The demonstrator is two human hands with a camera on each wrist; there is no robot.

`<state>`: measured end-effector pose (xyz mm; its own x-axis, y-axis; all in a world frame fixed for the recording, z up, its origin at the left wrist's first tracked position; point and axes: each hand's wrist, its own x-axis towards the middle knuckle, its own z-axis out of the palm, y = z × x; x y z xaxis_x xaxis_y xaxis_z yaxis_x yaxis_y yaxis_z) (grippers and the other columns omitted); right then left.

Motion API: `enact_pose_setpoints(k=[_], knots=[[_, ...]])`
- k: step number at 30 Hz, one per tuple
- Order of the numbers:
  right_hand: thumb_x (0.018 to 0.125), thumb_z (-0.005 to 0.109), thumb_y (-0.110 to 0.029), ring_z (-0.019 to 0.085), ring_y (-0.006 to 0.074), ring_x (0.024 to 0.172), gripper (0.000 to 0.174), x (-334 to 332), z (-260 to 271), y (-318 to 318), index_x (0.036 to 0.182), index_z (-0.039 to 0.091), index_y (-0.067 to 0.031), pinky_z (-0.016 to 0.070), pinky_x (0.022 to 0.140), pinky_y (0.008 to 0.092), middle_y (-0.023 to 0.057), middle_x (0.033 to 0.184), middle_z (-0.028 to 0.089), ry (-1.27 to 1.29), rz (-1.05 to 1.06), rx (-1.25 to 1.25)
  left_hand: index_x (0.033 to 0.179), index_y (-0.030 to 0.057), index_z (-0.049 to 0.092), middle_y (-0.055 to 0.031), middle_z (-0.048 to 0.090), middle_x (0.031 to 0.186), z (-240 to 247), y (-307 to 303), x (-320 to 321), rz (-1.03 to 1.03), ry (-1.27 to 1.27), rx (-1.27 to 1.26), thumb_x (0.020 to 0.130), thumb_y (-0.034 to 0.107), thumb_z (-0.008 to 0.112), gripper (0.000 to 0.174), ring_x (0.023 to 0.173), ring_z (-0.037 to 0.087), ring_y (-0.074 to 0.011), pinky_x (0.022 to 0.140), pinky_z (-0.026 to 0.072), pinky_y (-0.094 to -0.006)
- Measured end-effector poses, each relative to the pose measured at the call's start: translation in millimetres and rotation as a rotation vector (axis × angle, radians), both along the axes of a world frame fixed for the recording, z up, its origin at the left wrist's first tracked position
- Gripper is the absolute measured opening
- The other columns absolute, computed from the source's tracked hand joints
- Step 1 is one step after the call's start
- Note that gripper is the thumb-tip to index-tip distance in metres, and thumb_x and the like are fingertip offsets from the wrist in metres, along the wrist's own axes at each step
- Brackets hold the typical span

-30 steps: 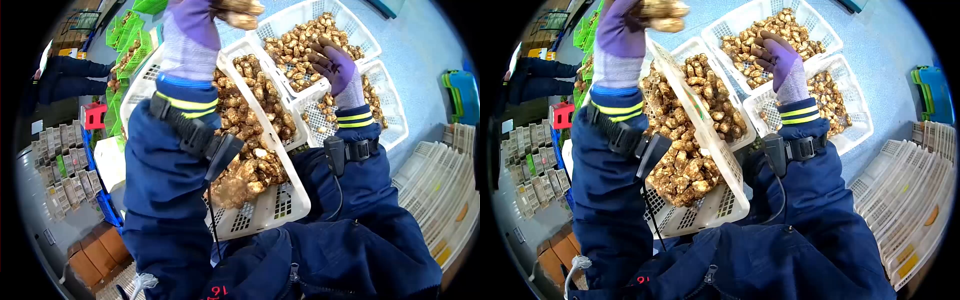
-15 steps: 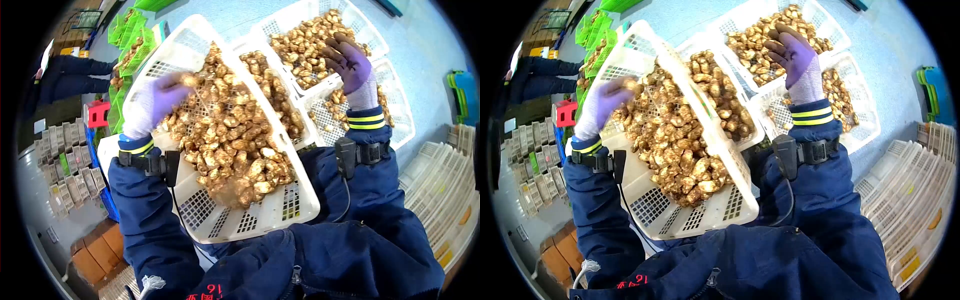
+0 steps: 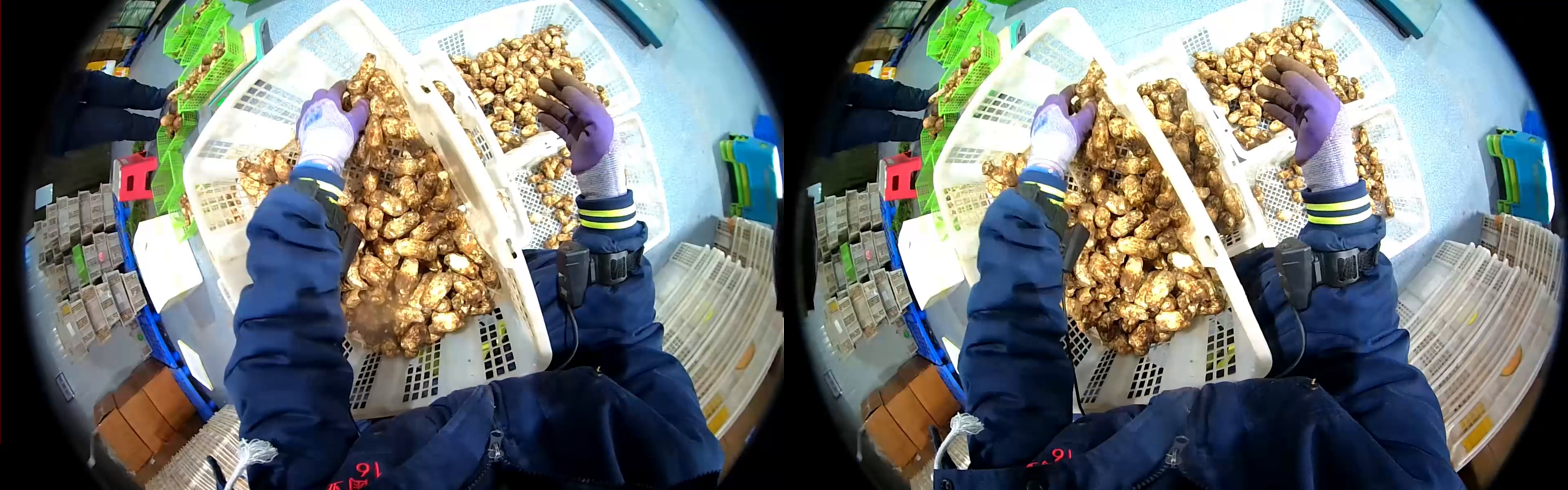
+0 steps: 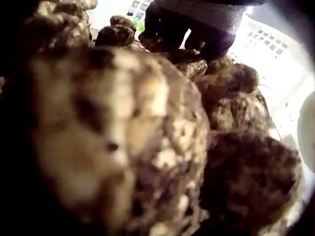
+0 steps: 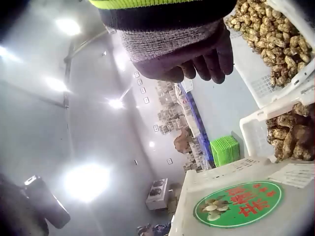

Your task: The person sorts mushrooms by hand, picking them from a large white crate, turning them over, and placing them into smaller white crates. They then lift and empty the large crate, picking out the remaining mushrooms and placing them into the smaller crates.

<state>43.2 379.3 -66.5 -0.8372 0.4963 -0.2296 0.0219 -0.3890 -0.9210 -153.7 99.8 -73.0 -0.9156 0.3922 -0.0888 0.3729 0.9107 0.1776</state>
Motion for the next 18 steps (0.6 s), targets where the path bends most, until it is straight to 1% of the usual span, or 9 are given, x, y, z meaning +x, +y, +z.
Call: enact_pose_setpoints(k=[3, 6, 9, 11, 13, 14, 15, 17, 18], knots=[[0.097, 0.046, -0.022, 0.063, 0.0224, 0.104, 0.042, -3, 3, -2, 0.133, 0.047, -0.0003, 0.0518, 0.087, 0.0321, 0.0153, 0.123, 0.058, 0.004, 0.011, -0.004, 0.121, 0.0048, 0.059, -0.0204, 0.06, 0.112, 4, -7, -7, -0.084, -0.065, -0.091, 0.082, 0.042, 0.063, 0.054, 0.107, 0.056, -0.0367, 0.093, 0.0451, -0.0433], [0.097, 0.047, -0.021, 0.063, 0.0219, 0.103, 0.041, -2, -1, -1, 0.133, 0.047, -0.0006, 0.0521, 0.087, 0.0318, 0.0151, 0.122, 0.059, 0.017, 0.025, -0.01, 0.11, 0.001, 0.061, -0.0212, 0.066, 0.098, 11, -22, 2, -0.173, -0.137, 0.013, 0.073, 0.027, 0.076, 0.047, 0.093, 0.063, -0.0359, 0.084, 0.0495, -0.0421], [0.096, 0.048, -0.021, 0.063, 0.0217, 0.101, 0.041, -1, 7, -5, 0.132, 0.048, -0.0007, 0.052, 0.086, 0.0315, 0.0144, 0.121, 0.059, 0.007, 0.006, 0.015, 0.099, 0.0007, 0.062, -0.0208, 0.065, 0.087, 13, -35, 10, -0.185, -0.096, 0.128, 0.07, 0.031, 0.079, 0.045, 0.082, 0.064, -0.0355, 0.075, 0.0498, -0.0409], [0.096, 0.049, -0.021, 0.064, 0.0217, 0.1, 0.041, -2, 4, -3, 0.131, 0.049, -0.0006, 0.0517, 0.086, 0.0309, 0.0137, 0.121, 0.059, 0.017, 0.0, -0.046, 0.099, 0.0003, 0.064, -0.0067, 0.066, 0.08, 28, -41, 21, 0.042, -0.325, 0.476, 0.074, 0.035, 0.078, 0.046, 0.072, 0.061, -0.0152, 0.064, 0.0482, -0.0274], [0.095, 0.049, -0.022, 0.064, 0.0217, 0.1, 0.041, 0, 4, -2, 0.131, 0.049, -0.0005, 0.0514, 0.086, 0.0308, 0.0135, 0.12, 0.06, 0.034, 0.013, -0.042, 0.104, -0.0001, 0.064, -0.0032, 0.065, 0.085, 25, -64, 11, 0.107, -0.525, 0.752, 0.08, 0.032, 0.074, 0.042, 0.075, 0.06, -0.0106, 0.064, 0.0467, -0.0224], [0.095, 0.05, -0.022, 0.064, 0.0216, 0.1, 0.042, 0, 5, -3, 0.131, 0.049, -0.0004, 0.051, 0.085, 0.0309, 0.0129, 0.119, 0.06, 0.026, -0.001, -0.033, 0.116, -0.0004, 0.059, -0.0078, 0.065, 0.093, 29, -67, 18, 0.176, -0.582, 1.042, 0.085, 0.027, 0.068, 0.043, 0.081, 0.062, -0.0148, 0.07, 0.0501, -0.0243], [0.096, 0.049, -0.022, 0.063, 0.0219, 0.103, 0.043, 0, 8, -4, 0.132, 0.047, -0.0005, 0.0508, 0.087, 0.0308, 0.0135, 0.122, 0.059, 0.02, 0.009, -0.027, 0.131, -0.0013, 0.046, -0.0146, 0.062, 0.104, 30, -82, 17, 0.151, -0.792, 1.339, 0.09, 0.025, 0.059, 0.05, 0.094, 0.063, -0.0249, 0.083, 0.0535, -0.0358], [0.097, 0.046, -0.022, 0.061, 0.0226, 0.109, 0.044, 2, 12, -4, 0.135, 0.044, -0.0005, 0.0506, 0.09, 0.0307, 0.0146, 0.126, 0.056, 0.003, 0.028, -0.009, 0.14, -0.0006, 0.033, -0.0207, 0.058, 0.113, 30, -87, 23, -0.092, -1.186, 1.802, 0.093, 0.026, 0.052, 0.057, 0.108, 0.058, -0.0376, 0.093, 0.05, -0.0507], [0.097, 0.045, -0.022, 0.061, 0.0226, 0.109, 0.043, 2, 10, -3, 0.135, 0.044, -0.0007, 0.0503, 0.091, 0.0311, 0.0143, 0.126, 0.056, 0.009, 0.031, -0.003, 0.143, 0.0002, 0.027, -0.0247, 0.053, 0.12, 30, -89, 22, -0.053, -1.27, 1.835, 0.094, 0.027, 0.048, 0.06, 0.116, 0.052, -0.0445, 0.095, 0.0465, -0.0576]])
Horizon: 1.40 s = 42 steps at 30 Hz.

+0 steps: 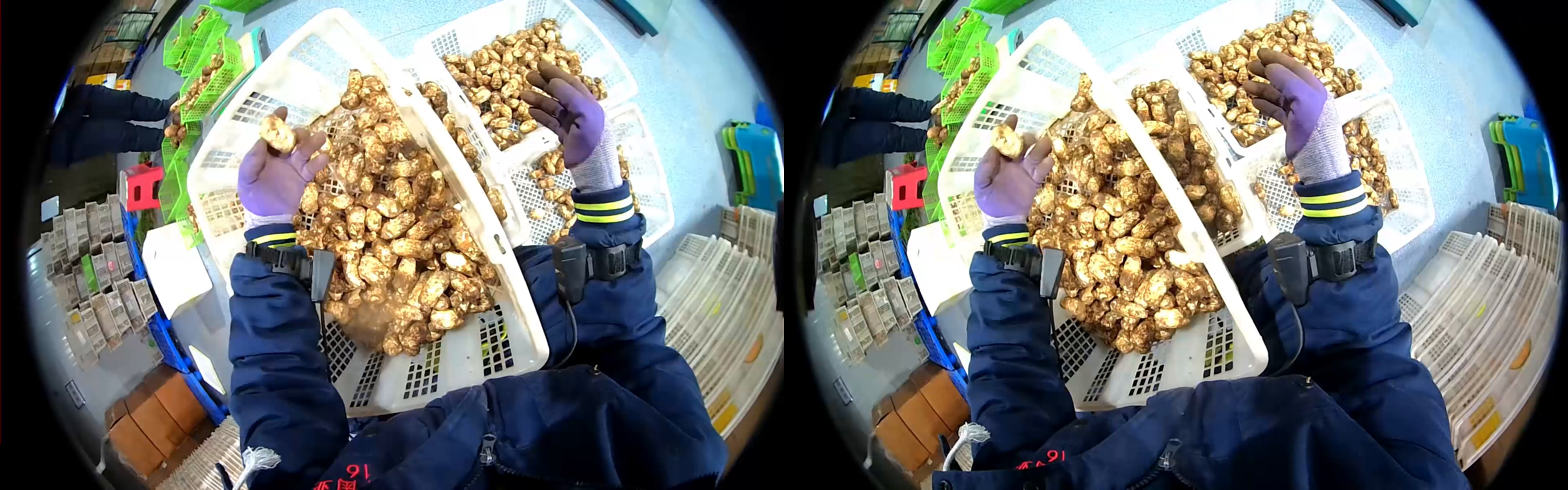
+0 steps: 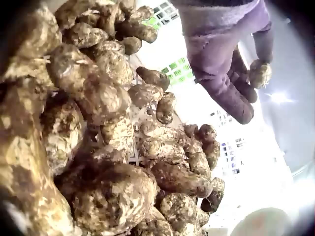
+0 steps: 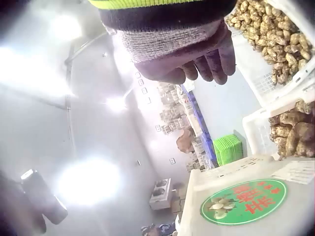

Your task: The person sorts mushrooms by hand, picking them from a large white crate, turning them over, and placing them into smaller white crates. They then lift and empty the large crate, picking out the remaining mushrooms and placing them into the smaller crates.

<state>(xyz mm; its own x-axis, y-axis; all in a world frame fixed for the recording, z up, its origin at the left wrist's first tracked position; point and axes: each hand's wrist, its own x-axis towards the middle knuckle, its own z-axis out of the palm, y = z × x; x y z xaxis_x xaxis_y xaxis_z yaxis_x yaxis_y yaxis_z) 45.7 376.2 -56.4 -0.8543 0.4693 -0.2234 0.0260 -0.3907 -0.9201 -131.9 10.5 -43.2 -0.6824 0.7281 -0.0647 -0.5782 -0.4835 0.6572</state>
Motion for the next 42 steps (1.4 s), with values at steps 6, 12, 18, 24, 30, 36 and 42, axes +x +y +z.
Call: enact_pose_setpoints(k=[6, 12, 18, 24, 30, 36, 42], knots=[[0.097, 0.045, -0.022, 0.061, 0.0226, 0.109, 0.044, 0, -2, 1, 0.135, 0.044, -0.0008, 0.0501, 0.091, 0.0322, 0.0137, 0.126, 0.056, -0.02, -0.011, -0.023, 0.102, -0.0024, 0.061, -0.0131, 0.06, 0.099, -3, 69, -16, 0.207, 0.688, -0.997, 0.085, 0.03, 0.068, 0.037, 0.093, 0.063, -0.0288, 0.08, 0.054, -0.0379], [0.096, 0.049, -0.021, 0.064, 0.0213, 0.099, 0.04, -1, -6, 2, 0.13, 0.049, -0.0005, 0.051, 0.084, 0.0301, 0.0116, 0.118, 0.06, 0.014, -0.025, -0.04, 0.114, 0.0031, 0.062, -0.0193, 0.059, 0.115, -24, 110, 2, 0.026, 1.629, -1.427, 0.081, 0.027, 0.071, 0.041, 0.094, 0.064, -0.0326, 0.082, 0.0516, -0.0394], [0.096, 0.048, -0.021, 0.061, 0.0231, 0.109, 0.043, -1, -6, 2, 0.133, 0.046, -0.0003, 0.0508, 0.091, 0.0317, 0.0149, 0.125, 0.057, -0.014, -0.015, -0.009, 0.11, 0.0059, 0.064, -0.0184, 0.066, 0.094, 16, 62, 8, -0.404, 1.414, -1.755, 0.083, 0.032, 0.064, 0.037, 0.088, 0.064, -0.0341, 0.078, 0.0493, -0.042], [0.095, 0.048, -0.02, 0.061, 0.0232, 0.107, 0.043, -3, -9, 1, 0.134, 0.045, 0.0, 0.0513, 0.089, 0.0306, 0.0147, 0.124, 0.058, -0.001, 0.007, -0.062, 0.116, 0.0067, 0.063, -0.0121, 0.068, 0.093, 64, 5, -4, -0.322, 1.229, -1.549, 0.081, 0.017, 0.065, 0.037, 0.086, 0.064, -0.0211, 0.078, 0.0498, -0.0329], [0.096, 0.048, -0.02, 0.063, 0.0224, 0.102, 0.042, -4, -11, 2, 0.132, 0.047, 0.0004, 0.0524, 0.085, 0.0306, 0.0137, 0.121, 0.059, -0.003, 0.002, -0.041, 0.116, 0.0092, 0.063, -0.0174, 0.064, 0.108, 0, 103, 10, -0.076, 1.447, -1.362, 0.086, 0.014, 0.059, 0.031, 0.099, 0.064, -0.031, 0.086, 0.0505, -0.0375], [0.095, 0.05, -0.02, 0.064, 0.0218, 0.099, 0.04, -2, -25, 6, 0.131, 0.05, -0.0016, 0.0522, 0.083, 0.0319, 0.0134, 0.122, 0.059, 0.086, 0.048, -0.043, 0.131, 0.0213, 0.052, -0.0163, 0.058, 0.118, -11, 92, 6, -0.307, 1.664, -1.64, 0.083, 0.002, 0.052, 0.052, 0.104, 0.06, -0.0325, 0.089, 0.0495, -0.0416], [0.095, 0.05, -0.019, 0.064, 0.0206, 0.099, 0.037, -3, -16, 4, 0.128, 0.052, -0.0021, 0.0525, 0.083, 0.0303, 0.011, 0.119, 0.062, 0.036, 0.012, -0.041, 0.116, 0.0134, 0.064, -0.0153, 0.065, 0.107, 27, 69, 17, -0.162, 1.463, -1.638, 0.084, 0.01, 0.059, 0.033, 0.096, 0.064, -0.0321, 0.084, 0.05, -0.0392]])
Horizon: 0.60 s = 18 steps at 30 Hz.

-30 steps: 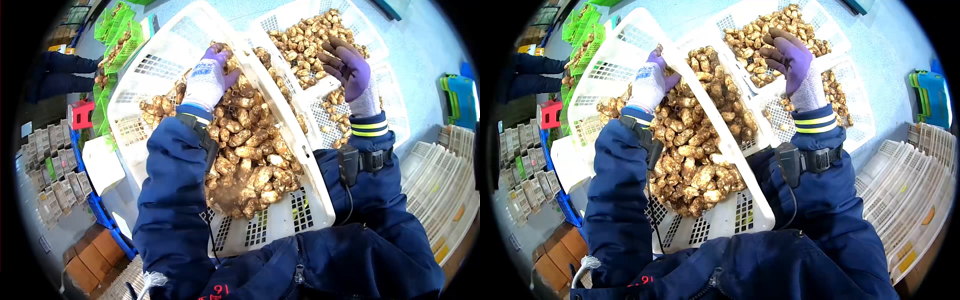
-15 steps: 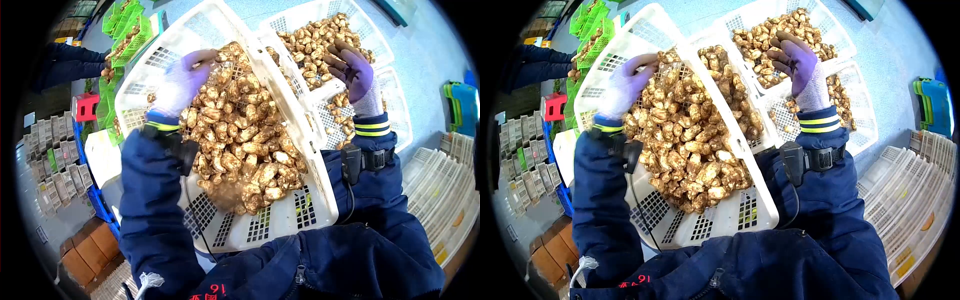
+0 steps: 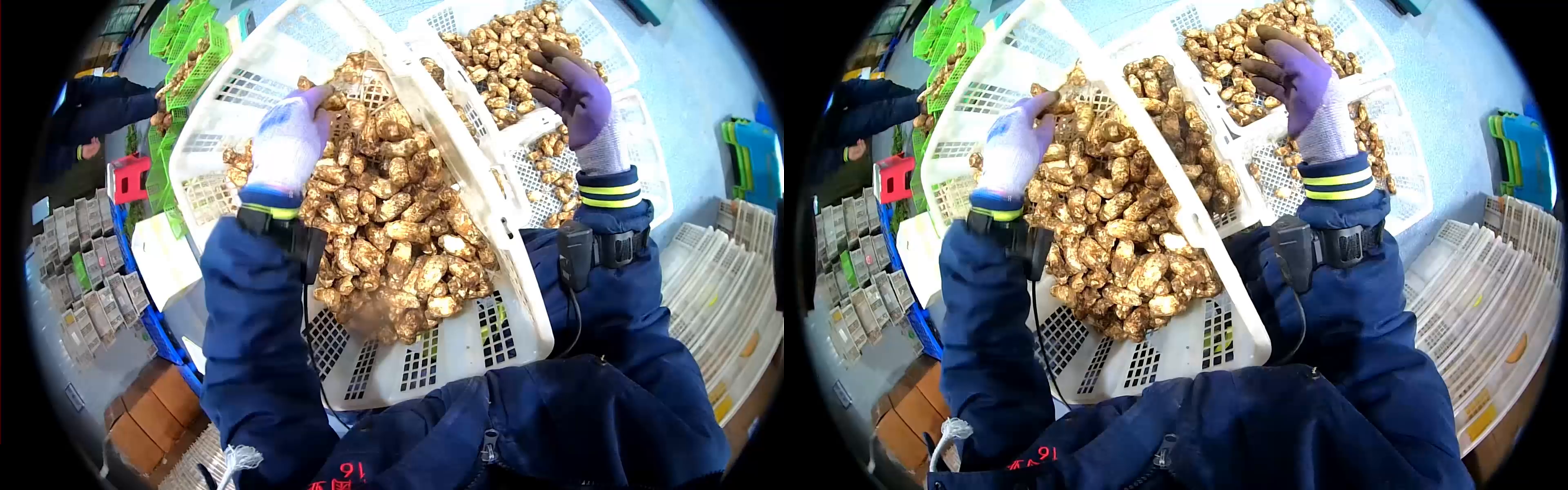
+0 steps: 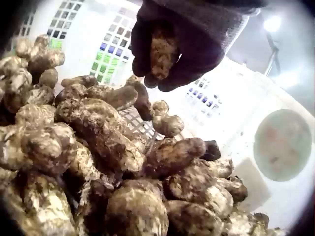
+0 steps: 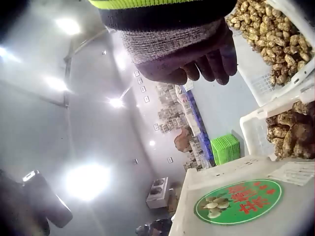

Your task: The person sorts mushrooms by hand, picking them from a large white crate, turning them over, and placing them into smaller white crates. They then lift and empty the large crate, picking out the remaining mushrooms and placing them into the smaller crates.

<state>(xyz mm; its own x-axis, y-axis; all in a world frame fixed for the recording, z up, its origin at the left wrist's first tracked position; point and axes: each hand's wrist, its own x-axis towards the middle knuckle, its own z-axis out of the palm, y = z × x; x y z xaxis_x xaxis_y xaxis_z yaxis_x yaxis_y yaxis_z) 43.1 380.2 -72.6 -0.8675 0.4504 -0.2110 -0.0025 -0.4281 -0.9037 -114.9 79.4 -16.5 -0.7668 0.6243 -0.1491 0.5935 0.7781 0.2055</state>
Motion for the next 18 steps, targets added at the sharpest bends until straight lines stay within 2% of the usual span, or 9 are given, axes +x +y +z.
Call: enact_pose_setpoints(k=[2, 6, 7, 9, 12, 13, 15, 17, 18], knots=[[0.095, 0.051, -0.018, 0.065, 0.0197, 0.098, 0.036, 0, 4, -5, 0.127, 0.053, -0.0027, 0.053, 0.083, 0.0288, 0.0104, 0.116, 0.063, 0.038, 0.014, 0.006, 0.122, 0.0136, 0.06, -0.0164, 0.063, 0.115, -2, 2, 19, -0.111, -0.02, 0.196, 0.082, 0.008, 0.061, 0.04, 0.104, 0.062, -0.0316, 0.087, 0.0498, -0.0389], [0.094, 0.053, -0.018, 0.065, 0.0192, 0.096, 0.035, 0, 7, -4, 0.126, 0.054, -0.0026, 0.0543, 0.081, 0.0284, 0.0102, 0.111, 0.064, 0.038, -0.011, -0.008, 0.132, 0.0182, 0.051, -0.0194, 0.045, 0.137, 4, 4, 50, -0.363, -0.293, -0.006, 0.078, 0.001, 0.054, 0.057, 0.108, 0.057, -0.0385, 0.088, 0.049, -0.0411], [0.094, 0.053, -0.018, 0.066, 0.0192, 0.095, 0.035, 2, 5, -3, 0.125, 0.055, -0.0026, 0.0546, 0.081, 0.0289, 0.0096, 0.11, 0.064, 0.075, 0.009, -0.001, 0.134, 0.0187, 0.049, -0.0208, 0.047, 0.135, 6, -2, 55, -0.347, -0.302, -0.073, 0.078, 0.002, 0.054, 0.059, 0.11, 0.055, -0.0395, 0.09, 0.0482, -0.042], [0.098, 0.046, -0.025, 0.061, 0.0224, 0.107, 0.044, 3, 11, -4, 0.134, 0.045, 0.001, 0.0513, 0.09, 0.0308, 0.0152, 0.126, 0.057, -0.023, 0.004, 0.06, 0.137, 0.0196, 0.045, -0.0204, 0.048, 0.134, 15, -26, 64, -0.32, -0.411, -0.355, 0.078, 0.003, 0.054, 0.062, 0.112, 0.054, -0.0395, 0.093, 0.0465, -0.0419], [0.098, 0.046, -0.025, 0.061, 0.0218, 0.107, 0.043, 3, 15, -5, 0.133, 0.045, 0.0003, 0.0514, 0.091, 0.0308, 0.0147, 0.126, 0.057, -0.019, 0.039, 0.079, 0.14, 0.021, 0.043, -0.0199, 0.051, 0.131, 37, -59, 86, -0.275, -0.507, -0.196, 0.079, 0.003, 0.053, 0.065, 0.11, 0.056, -0.0385, 0.095, 0.0453, -0.0409], [0.097, 0.048, -0.022, 0.063, 0.0207, 0.103, 0.04, 3, 13, -5, 0.131, 0.049, -0.0009, 0.0521, 0.088, 0.0305, 0.0128, 0.12, 0.06, 0.006, 0.019, 0.053, 0.138, 0.0237, 0.046, -0.0239, 0.056, 0.122, 47, -67, 89, -0.35, -0.463, -0.138, 0.083, 0.009, 0.053, 0.057, 0.094, 0.063, -0.036, 0.08, 0.0508, -0.0424], [0.094, 0.052, -0.016, 0.066, 0.0186, 0.093, 0.034, 3, 10, -5, 0.125, 0.055, -0.0032, 0.0536, 0.082, 0.03, 0.0092, 0.109, 0.065, 0.064, -0.019, 0.003, 0.134, 0.0212, 0.052, -0.0187, 0.059, 0.122, 97, -60, 81, -0.268, -0.78, -0.262, 0.088, 0.011, 0.055, 0.047, 0.102, 0.063, -0.0285, 0.084, 0.0505, -0.0386], [0.094, 0.053, -0.016, 0.066, 0.0186, 0.093, 0.034, 3, 18, -6, 0.125, 0.055, -0.0034, 0.0536, 0.082, 0.0305, 0.0091, 0.109, 0.065, 0.026, -0.042, -0.036, 0.129, 0.0132, 0.057, -0.015, 0.059, 0.124, 136, -32, 70, 0.263, -0.932, -0.368, 0.09, 0.013, 0.057, 0.039, 0.109, 0.06, -0.021, 0.09, 0.0485, -0.0361], [0.094, 0.053, -0.016, 0.066, 0.0186, 0.093, 0.034, 4, 17, -6, 0.125, 0.055, -0.0033, 0.0536, 0.082, 0.0304, 0.0091, 0.109, 0.065, 0.019, -0.047, -0.033, 0.131, 0.01, 0.053, -0.0153, 0.057, 0.126, 130, -37, 58, 0.165, -0.832, 0.015, 0.091, 0.013, 0.057, 0.041, 0.112, 0.057, -0.0212, 0.093, 0.0472, -0.0362]])
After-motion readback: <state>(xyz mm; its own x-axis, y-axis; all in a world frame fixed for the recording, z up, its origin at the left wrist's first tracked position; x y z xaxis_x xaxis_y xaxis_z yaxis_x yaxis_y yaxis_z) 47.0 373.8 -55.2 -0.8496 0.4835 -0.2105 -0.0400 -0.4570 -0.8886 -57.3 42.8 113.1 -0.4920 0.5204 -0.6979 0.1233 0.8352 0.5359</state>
